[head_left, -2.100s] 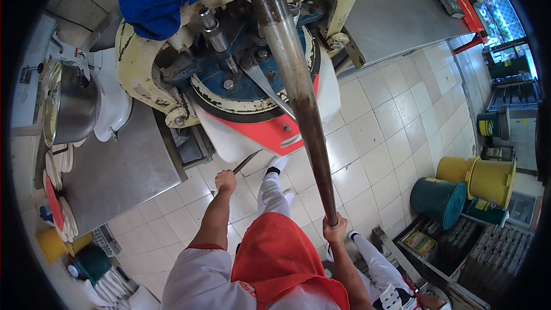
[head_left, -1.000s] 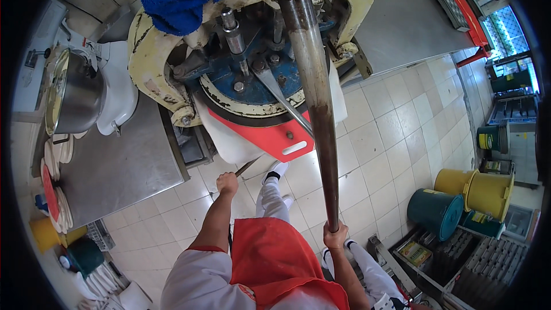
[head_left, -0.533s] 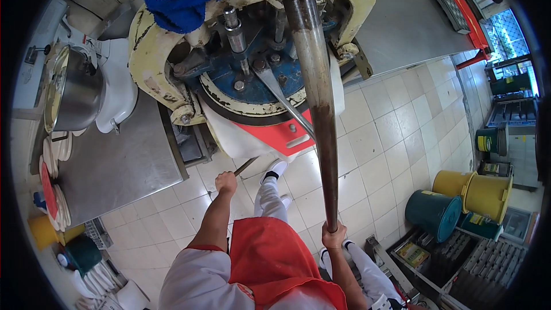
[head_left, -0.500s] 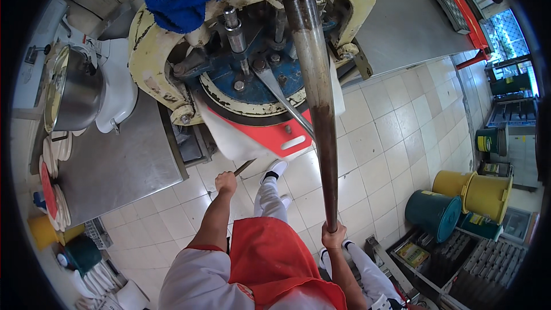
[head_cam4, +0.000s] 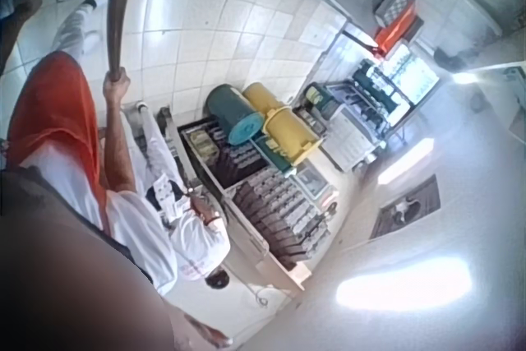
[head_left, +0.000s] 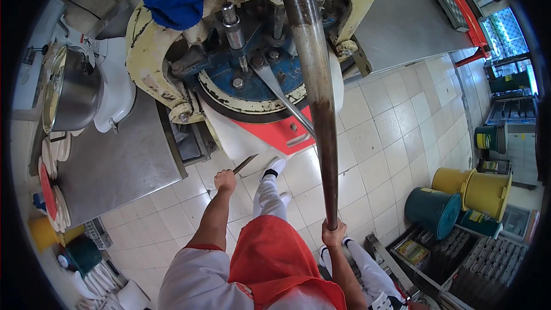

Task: The person places a large piece of dough onto a tray, flattens it by hand, and operates a dough divider machine to cut the dough into small pieces.

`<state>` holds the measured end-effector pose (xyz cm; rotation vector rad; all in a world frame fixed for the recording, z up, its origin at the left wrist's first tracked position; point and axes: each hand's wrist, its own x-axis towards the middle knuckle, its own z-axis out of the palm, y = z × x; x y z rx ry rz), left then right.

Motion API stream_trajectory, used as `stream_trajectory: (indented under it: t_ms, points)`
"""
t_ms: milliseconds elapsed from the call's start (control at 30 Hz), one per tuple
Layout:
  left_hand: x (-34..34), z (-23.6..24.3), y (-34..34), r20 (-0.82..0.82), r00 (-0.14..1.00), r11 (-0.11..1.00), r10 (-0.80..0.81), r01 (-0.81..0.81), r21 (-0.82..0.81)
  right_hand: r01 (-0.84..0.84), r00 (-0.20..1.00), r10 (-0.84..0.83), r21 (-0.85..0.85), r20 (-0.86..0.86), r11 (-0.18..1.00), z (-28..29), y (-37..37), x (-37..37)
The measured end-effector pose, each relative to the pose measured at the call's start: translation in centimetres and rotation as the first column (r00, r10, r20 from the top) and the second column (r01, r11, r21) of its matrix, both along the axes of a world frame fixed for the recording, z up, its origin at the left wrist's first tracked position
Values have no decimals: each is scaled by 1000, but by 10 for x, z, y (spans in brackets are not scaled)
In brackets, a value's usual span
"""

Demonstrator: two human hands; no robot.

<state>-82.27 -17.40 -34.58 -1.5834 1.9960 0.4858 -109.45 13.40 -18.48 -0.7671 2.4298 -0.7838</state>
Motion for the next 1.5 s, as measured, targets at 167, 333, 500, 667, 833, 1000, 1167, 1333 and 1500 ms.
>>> stream_trajectory:
  t_ms: [167, 333, 500, 667, 833, 1000, 1167, 1333, 1500]
  points:
    - [-3, 3, 1, -1, 1000, 1000, 10, -10, 4, 15, 1000, -15, 22, 4, 1000, 0, 1, -1]
    - [-2, 5, 3, -2, 1000, 1000, 19, -19, 9, 23, 1000, -23, 14, 5, 1000, 2, 0, 0]
    - [4, 2, 3, 0, 1000, 1000, 10, -10, -2, 10, 1000, -10, 25, 12, 1000, 0, -1, 2]
    - [1, -13, -7, 32, 997, 996, -69, 70, -54, 22, 1000, -21, 28, -18, 999, 1, 0, 11]
    - [45, -82, 10, -42, 982, 967, -185, 174, -187, -64, 998, 65, 101, -9, 993, -7, 1, 2]
    - [8, -45, 9, 9, 995, 988, -99, 100, -119, -61, 998, 61, 65, -2, 996, 7, -5, -7]
    - [3, -25, 9, 11, 991, 981, -130, 130, -142, -42, 999, 42, 71, 6, 997, 7, 5, 2]
    - [7, -17, 4, -7, 994, 986, -113, 111, -125, -53, 999, 53, 69, 11, 996, 8, 2, 9]
    - [12, -19, 3, -6, 995, 986, -101, 100, -131, -66, 998, 65, 95, 13, 993, 11, -2, 7]
